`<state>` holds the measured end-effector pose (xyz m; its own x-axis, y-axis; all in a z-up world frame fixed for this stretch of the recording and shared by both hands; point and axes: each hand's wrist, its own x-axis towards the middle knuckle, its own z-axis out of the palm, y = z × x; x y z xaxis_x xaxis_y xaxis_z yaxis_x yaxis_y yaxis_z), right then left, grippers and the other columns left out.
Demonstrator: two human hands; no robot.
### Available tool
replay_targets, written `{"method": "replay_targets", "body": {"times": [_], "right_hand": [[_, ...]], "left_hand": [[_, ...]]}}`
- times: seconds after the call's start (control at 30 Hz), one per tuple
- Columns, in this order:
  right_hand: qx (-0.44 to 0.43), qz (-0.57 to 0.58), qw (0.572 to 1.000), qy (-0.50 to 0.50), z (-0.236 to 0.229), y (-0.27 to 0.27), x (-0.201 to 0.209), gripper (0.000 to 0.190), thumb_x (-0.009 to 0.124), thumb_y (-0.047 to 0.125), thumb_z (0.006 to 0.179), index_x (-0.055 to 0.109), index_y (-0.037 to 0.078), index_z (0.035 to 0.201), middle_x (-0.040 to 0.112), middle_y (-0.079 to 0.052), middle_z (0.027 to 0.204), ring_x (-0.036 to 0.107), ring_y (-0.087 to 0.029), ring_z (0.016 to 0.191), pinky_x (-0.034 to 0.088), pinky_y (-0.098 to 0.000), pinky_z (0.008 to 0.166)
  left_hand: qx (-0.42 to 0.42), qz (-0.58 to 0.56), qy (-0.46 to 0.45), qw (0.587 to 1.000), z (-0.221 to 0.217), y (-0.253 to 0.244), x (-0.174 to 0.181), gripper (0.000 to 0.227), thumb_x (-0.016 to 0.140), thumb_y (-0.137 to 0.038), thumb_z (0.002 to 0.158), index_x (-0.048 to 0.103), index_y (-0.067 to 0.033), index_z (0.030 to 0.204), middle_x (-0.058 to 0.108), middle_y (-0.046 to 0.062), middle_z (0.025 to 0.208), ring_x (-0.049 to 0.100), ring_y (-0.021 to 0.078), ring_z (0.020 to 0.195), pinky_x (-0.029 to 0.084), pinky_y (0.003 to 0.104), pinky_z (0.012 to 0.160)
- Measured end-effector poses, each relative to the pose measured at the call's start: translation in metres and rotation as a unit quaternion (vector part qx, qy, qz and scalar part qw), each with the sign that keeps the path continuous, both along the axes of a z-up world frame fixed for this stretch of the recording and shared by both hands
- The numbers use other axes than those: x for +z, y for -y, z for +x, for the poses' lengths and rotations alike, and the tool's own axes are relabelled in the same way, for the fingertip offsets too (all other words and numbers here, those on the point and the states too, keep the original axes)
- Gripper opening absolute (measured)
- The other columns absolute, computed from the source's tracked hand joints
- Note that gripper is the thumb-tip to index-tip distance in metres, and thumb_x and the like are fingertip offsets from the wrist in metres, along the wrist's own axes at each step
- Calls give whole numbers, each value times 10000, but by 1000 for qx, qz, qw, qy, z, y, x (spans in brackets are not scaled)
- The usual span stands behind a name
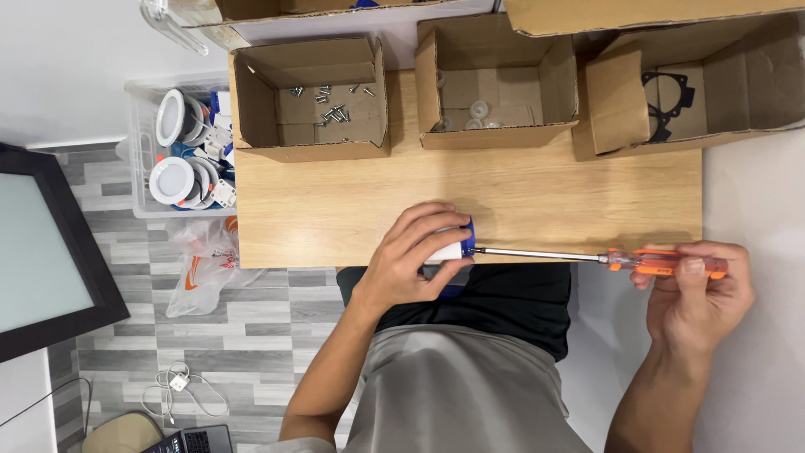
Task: The person assembles a white plastic electrical box with a blue internal component using a screwdriver. They tighten screws to secure the parts, then separate them to inspect the interior of the white box and the blue component before reassembling them.
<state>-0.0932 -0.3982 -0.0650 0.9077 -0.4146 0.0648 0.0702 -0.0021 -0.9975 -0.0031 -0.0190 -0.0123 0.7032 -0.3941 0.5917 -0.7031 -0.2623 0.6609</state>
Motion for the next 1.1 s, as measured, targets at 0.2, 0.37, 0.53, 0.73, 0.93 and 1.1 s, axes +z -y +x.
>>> {"method": "replay_targets", "body": {"times": [0.2,0.37,0.53,0.73,0.93,1.1], "right_hand": [[12,-6,1000,5,0,-5,2,300,654,300,1181,520,35,1224,684,-270,997,653,-302,636,558,-343,584],[21,-9,1000,-6,1,-7,10,323,672,300,1154,527,17,1205,703,-286,1082,684,-330,664,567,-329,567],[40,-46,994,-91,6,-15,36,269,544,184,1247,487,-16,1078,647,-278,853,695,-384,598,511,-363,455],[112,-89,968,-205,16,-5,55,426,507,157,1245,536,-60,879,606,-253,622,525,-293,330,315,-332,331],[197,-40,972,-118,12,28,19,89,591,88,1131,561,6,1109,705,-241,857,581,-239,453,487,-321,450],[253,-37,965,-63,15,35,17,240,625,2,1055,586,-1,1292,758,-289,1111,724,-265,735,619,-330,679]], "left_hand": [[-5,-8,6,1000,-1,-1,-5,265,824,-119,1034,704,-34,1254,721,145,1291,683,380,1216,612,488,1102],[-5,5,5,1000,-1,-1,-3,230,786,-126,1055,692,-44,1247,709,137,1293,669,385,1209,598,485,1096],[-16,18,-8,1000,1,-2,-4,202,730,-99,1068,665,-59,1255,690,133,1313,643,383,1210,571,490,1099],[-19,20,-21,999,2,-3,-1,217,750,-72,1047,668,-74,1248,693,124,1324,646,382,1213,564,480,1109],[-23,12,-27,999,2,-4,0,209,743,-59,1042,665,-62,1235,699,132,1318,667,383,1198,554,473,1106],[-26,7,-24,999,4,-4,0,232,756,-39,1024,665,-55,1237,697,131,1311,669,382,1198,553,470,1107]]}}
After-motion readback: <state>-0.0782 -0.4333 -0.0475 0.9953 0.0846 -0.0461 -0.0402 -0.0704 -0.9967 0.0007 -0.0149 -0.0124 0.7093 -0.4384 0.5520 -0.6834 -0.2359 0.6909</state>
